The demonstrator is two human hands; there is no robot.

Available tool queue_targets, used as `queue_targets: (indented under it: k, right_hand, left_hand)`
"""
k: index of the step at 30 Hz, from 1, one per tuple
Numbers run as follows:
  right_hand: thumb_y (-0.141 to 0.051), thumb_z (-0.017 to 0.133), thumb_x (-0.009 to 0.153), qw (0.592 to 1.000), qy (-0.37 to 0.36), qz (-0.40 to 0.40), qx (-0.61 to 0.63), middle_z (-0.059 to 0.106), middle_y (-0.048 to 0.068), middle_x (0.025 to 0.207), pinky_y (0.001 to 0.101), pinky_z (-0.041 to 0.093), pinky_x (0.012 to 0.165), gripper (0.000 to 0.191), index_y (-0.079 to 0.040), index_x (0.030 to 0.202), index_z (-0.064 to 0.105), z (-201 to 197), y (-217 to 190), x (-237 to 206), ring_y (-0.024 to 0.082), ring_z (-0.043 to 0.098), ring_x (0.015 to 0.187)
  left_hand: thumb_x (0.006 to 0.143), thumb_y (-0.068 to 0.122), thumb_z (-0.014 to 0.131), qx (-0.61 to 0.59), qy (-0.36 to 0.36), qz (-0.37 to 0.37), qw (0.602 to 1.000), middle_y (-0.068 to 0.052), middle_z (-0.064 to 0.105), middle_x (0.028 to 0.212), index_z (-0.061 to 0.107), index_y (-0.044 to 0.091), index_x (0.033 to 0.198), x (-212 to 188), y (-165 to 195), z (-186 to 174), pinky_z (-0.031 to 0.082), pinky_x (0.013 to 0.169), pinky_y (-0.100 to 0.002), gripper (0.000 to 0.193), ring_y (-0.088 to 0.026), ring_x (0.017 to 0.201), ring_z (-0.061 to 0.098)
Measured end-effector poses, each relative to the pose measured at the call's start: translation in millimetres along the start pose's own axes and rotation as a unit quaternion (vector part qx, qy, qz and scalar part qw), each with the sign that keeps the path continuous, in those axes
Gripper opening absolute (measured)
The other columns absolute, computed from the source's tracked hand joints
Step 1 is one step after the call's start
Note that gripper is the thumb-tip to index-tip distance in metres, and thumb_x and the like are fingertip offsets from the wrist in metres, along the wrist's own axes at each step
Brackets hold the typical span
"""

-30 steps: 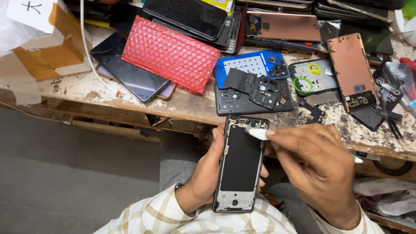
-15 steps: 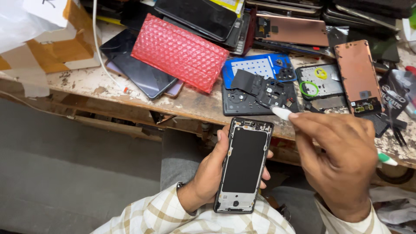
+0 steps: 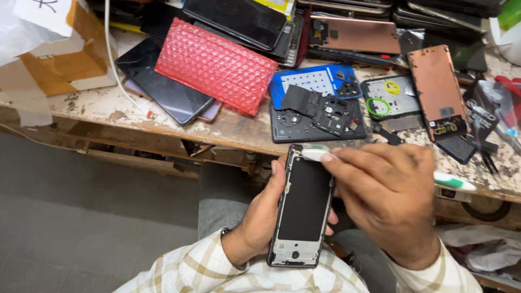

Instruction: The person removes internal components from a mobile phone and cleans the screen frame using a brush and a cloth.

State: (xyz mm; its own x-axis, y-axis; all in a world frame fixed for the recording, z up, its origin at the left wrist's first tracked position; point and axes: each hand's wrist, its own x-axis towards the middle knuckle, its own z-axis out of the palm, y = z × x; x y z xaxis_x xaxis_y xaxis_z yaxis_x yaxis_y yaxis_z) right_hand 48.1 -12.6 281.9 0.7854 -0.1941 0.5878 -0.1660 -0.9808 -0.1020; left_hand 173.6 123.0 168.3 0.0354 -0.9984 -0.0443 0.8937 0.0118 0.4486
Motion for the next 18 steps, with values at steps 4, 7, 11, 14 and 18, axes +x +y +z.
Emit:
queue_targets:
  k: [4,7,11,14,18]
  right_hand:
    - [-0.008,0.083,0.085,0.999,0.009,0.015,-0.047,0.073,-0.001,0.111,0.0410,0.037,0.094,0.025,-0.013,0.109,0.075,-3.6,3.3,1.5,0.019,0.066,0.101]
    - [-0.009,0.083,0.081,1.000,0.004,-0.006,-0.016,0.072,-0.001,0.109,0.0418,0.037,0.093,0.027,-0.013,0.107,0.076,-4.4,3.6,0.2,0.020,0.065,0.098]
    - [-0.009,0.082,0.086,0.999,-0.011,0.025,-0.030,0.074,-0.003,0.111,0.0411,0.036,0.097,0.024,-0.013,0.109,0.076,-1.8,5.1,-2.0,0.018,0.066,0.101]
    - [-0.007,0.082,0.086,0.999,0.017,0.029,-0.022,0.073,-0.002,0.109,0.0404,0.037,0.098,0.022,-0.013,0.106,0.076,-0.8,4.6,-2.0,0.018,0.067,0.100]
    - [-0.009,0.084,0.081,1.000,0.008,0.002,-0.018,0.074,0.001,0.106,0.0404,0.037,0.091,0.025,-0.012,0.106,0.077,0.1,4.5,2.3,0.020,0.067,0.096]
  left_hand:
    - [0.107,0.065,0.017,0.013,0.024,0.025,0.999,-0.019,0.062,0.127,0.048,0.004,0.147,0.5,2.1,2.8,0.062,0.083,-0.042,0.080,-0.028,0.096,0.070]
    - [0.109,0.069,0.016,0.022,0.009,0.016,1.000,-0.024,0.063,0.119,0.051,0.000,0.146,-2.9,2.9,4.3,0.062,0.086,-0.041,0.085,-0.029,0.096,0.071]
    - [0.104,0.066,0.018,0.002,0.036,0.020,0.999,-0.017,0.065,0.124,0.051,0.006,0.145,0.6,1.6,2.3,0.062,0.082,-0.041,0.081,-0.026,0.094,0.071]
    - [0.106,0.068,0.016,0.022,0.032,0.014,0.999,-0.018,0.065,0.123,0.052,0.001,0.145,-0.7,0.5,-0.4,0.062,0.083,-0.041,0.086,-0.026,0.095,0.071]
    - [0.110,0.070,0.014,0.014,-0.011,0.008,1.000,-0.024,0.063,0.120,0.048,-0.001,0.149,0.2,0.9,-2.8,0.062,0.085,-0.040,0.088,-0.029,0.096,0.071]
